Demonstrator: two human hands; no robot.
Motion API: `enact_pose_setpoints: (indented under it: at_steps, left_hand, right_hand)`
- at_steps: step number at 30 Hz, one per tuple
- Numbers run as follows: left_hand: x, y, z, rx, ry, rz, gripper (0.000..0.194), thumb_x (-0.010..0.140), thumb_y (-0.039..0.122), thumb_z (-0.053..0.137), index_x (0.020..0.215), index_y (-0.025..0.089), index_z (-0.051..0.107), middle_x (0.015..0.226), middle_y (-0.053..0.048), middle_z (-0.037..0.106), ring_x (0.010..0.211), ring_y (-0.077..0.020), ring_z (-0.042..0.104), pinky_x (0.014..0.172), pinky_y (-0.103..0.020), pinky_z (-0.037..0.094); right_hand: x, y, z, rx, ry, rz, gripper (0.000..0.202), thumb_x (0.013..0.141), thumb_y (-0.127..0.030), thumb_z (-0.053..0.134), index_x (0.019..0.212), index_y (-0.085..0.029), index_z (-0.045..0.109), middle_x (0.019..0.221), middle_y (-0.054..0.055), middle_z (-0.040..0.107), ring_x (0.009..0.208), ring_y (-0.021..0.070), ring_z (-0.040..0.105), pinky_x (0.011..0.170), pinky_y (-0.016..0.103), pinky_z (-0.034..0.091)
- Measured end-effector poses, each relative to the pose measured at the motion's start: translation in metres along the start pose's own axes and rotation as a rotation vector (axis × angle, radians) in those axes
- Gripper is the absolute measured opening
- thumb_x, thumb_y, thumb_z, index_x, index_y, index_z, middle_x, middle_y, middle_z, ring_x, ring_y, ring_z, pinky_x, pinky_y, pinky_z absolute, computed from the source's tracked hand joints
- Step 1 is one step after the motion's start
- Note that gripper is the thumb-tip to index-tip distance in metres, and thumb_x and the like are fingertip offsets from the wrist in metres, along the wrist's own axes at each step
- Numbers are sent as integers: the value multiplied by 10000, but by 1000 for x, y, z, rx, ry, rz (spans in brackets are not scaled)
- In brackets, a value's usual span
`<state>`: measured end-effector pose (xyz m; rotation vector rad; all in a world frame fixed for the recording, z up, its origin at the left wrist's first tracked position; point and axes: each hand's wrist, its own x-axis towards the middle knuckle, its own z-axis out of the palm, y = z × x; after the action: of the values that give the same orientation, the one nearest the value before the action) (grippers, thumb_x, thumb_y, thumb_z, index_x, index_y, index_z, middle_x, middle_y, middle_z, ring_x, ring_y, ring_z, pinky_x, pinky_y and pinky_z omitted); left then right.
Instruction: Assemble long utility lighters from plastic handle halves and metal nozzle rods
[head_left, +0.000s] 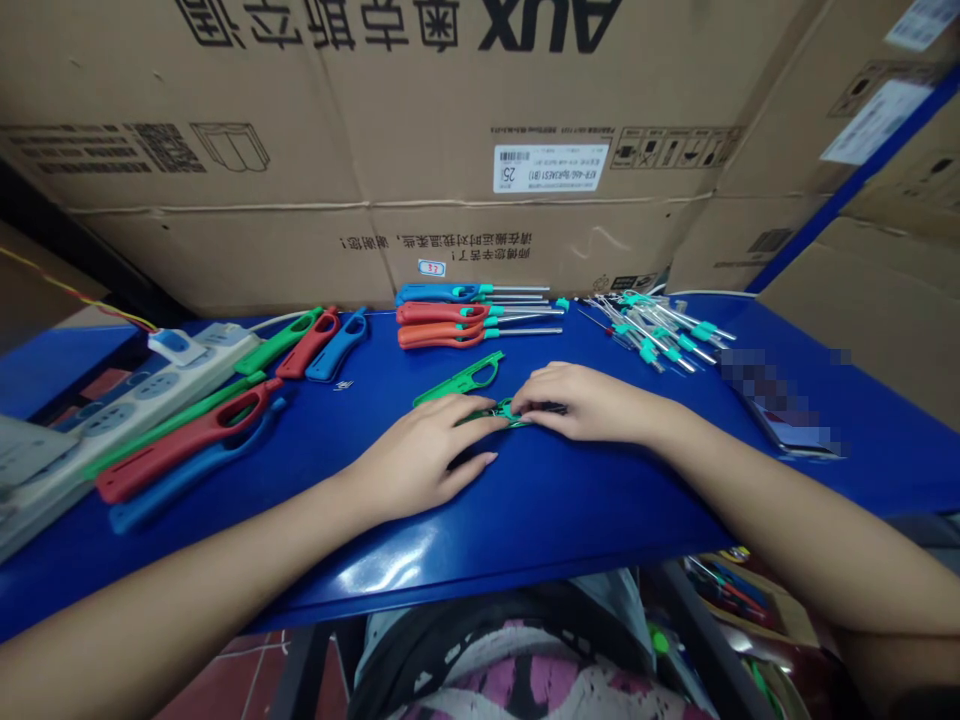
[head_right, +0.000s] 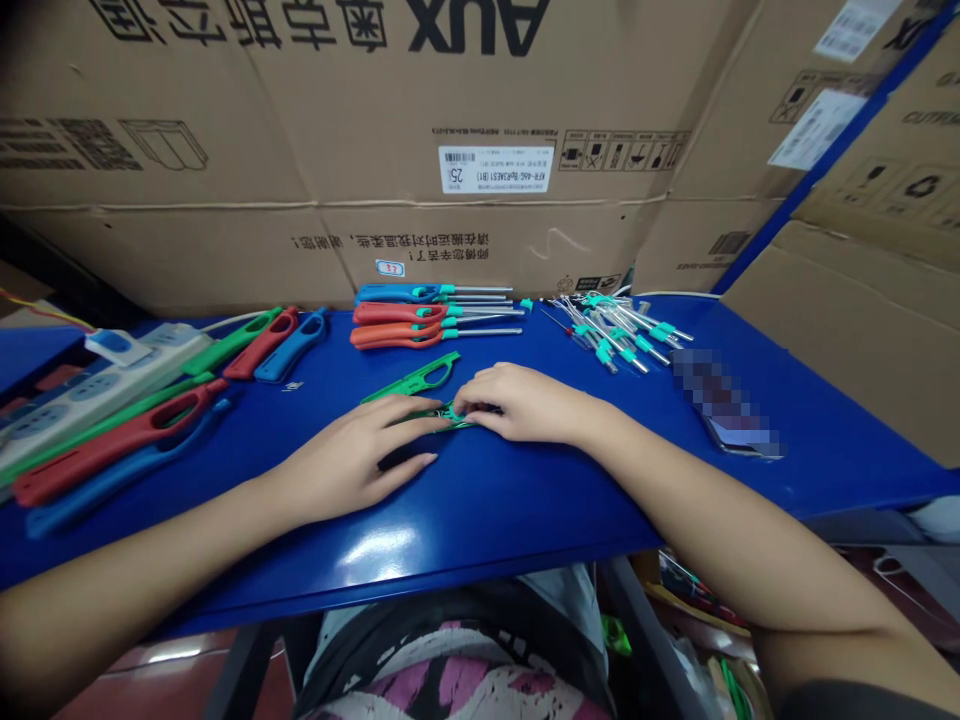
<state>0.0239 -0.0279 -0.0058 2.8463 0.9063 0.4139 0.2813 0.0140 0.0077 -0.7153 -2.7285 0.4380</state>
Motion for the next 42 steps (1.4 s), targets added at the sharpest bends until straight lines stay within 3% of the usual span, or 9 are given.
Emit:
enact_pose_setpoints:
  at_steps: [12,23,29,42]
  left_hand:
    - [1,-2,6,1,21,13,388,993,248,483,1367,237,586,1360,-117,584,1243,-286,563,1044,-491,492]
    - [2,0,6,-37,5,-21,411,964,220,508,1371,242,556,1337,-116,573,1254,-291,538,1044,-500,471]
    - [4,-1,7,-46,8,-15,395,966,217,501,1358,231,551,1323,-117,569,1243,-284,536,1051,-481,463]
    - [5,-3,8,-66,10,-6,381,979,216,478,1352,241,556,1305,-117,569,1242,-278,527,1053,-475,461]
  right_hand:
    - [0,0,1,9,6,-7,153,944,-158,576,1028,-190,700,1008,50,748,939,194,657,866,338,492]
    - [-1,-3,-5,161,-35,103,202,912,-107,573,1057,-189,685,1024,49,726,900,169,660,804,292,504]
    - [0,-5,-4,84,-26,49,143,926,-109,565,998,-179,666,988,64,698,971,199,597,850,322,480]
    - [0,-4,-4,58,-36,80,108,902,-106,581,949,-177,647,945,55,678,917,191,588,801,317,470]
